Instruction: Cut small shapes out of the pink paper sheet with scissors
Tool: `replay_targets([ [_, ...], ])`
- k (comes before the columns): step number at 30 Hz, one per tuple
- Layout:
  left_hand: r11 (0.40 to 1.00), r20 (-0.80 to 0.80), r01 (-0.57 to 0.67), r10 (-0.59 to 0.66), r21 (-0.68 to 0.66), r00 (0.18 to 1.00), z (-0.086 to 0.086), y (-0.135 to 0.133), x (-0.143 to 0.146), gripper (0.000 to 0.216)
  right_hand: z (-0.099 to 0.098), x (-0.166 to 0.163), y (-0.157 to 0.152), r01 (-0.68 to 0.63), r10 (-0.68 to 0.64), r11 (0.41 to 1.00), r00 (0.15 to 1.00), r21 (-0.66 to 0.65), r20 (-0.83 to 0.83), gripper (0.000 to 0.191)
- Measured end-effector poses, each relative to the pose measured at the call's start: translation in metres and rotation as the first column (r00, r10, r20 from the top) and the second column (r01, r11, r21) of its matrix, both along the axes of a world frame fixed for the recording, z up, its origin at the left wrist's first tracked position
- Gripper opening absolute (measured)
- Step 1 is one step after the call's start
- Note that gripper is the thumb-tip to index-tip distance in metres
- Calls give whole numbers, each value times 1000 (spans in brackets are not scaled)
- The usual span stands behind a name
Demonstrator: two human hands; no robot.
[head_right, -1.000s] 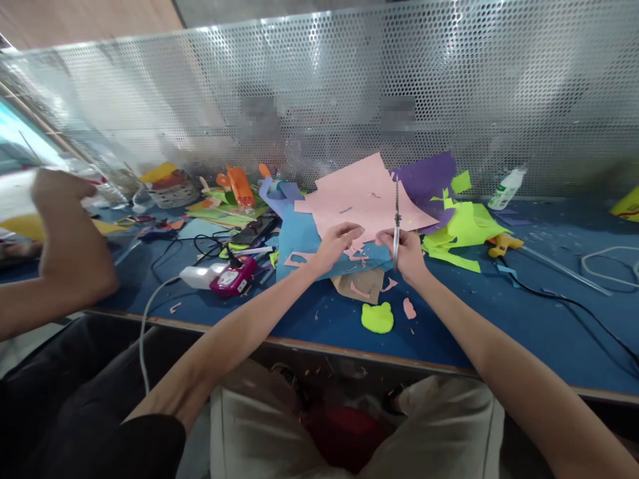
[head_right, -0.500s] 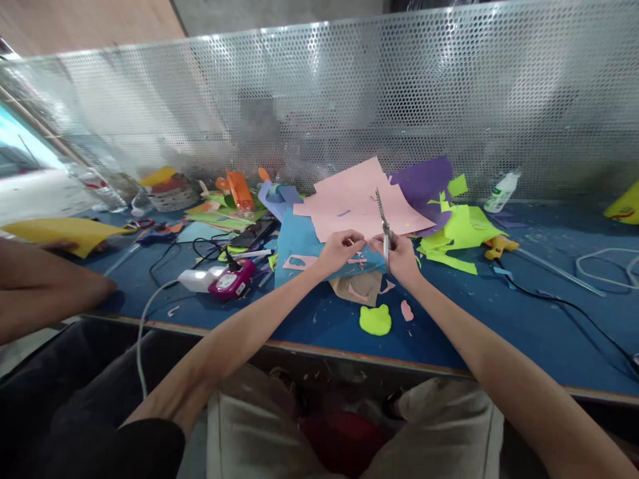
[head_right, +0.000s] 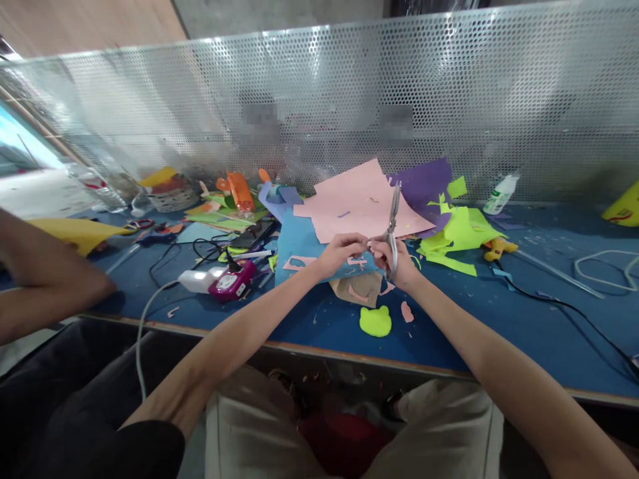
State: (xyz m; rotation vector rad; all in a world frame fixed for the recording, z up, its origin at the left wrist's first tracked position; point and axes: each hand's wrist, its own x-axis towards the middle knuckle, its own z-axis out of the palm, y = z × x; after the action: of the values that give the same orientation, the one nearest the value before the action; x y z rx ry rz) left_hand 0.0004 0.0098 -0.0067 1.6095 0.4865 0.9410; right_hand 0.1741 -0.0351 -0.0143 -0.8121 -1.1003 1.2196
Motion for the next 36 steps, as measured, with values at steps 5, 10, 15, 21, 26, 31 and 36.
replay_targets([
  [5,982,64,-88,100,-165,993,3,2,0,31,3,3,2,-16,16,1000,995,-8,-95,39],
  [10,915,-118,-366,388,173,914,3,5,-5,46,-3,10,14,193,-197,980,971,-43,-138,30],
  [15,886,-315,-146,305,440,898,4,-7,-2,48,-7,12,16,191,-195,981,974,-43,-119,32],
  [21,806,-373,-103,378,582,847,6,-14,6,42,-11,5,14,155,-158,987,985,-35,-66,32],
  [26,759,-429,-95,462,644,776,5,-13,6,41,-12,1,13,158,-158,987,987,-15,-12,33],
  [31,771,-449,-70,440,633,778,4,-10,2,37,-15,3,14,176,-176,984,984,13,39,34],
  [36,770,-401,-75,409,633,820,5,-7,-2,38,-14,6,14,209,-211,977,973,40,91,30],
])
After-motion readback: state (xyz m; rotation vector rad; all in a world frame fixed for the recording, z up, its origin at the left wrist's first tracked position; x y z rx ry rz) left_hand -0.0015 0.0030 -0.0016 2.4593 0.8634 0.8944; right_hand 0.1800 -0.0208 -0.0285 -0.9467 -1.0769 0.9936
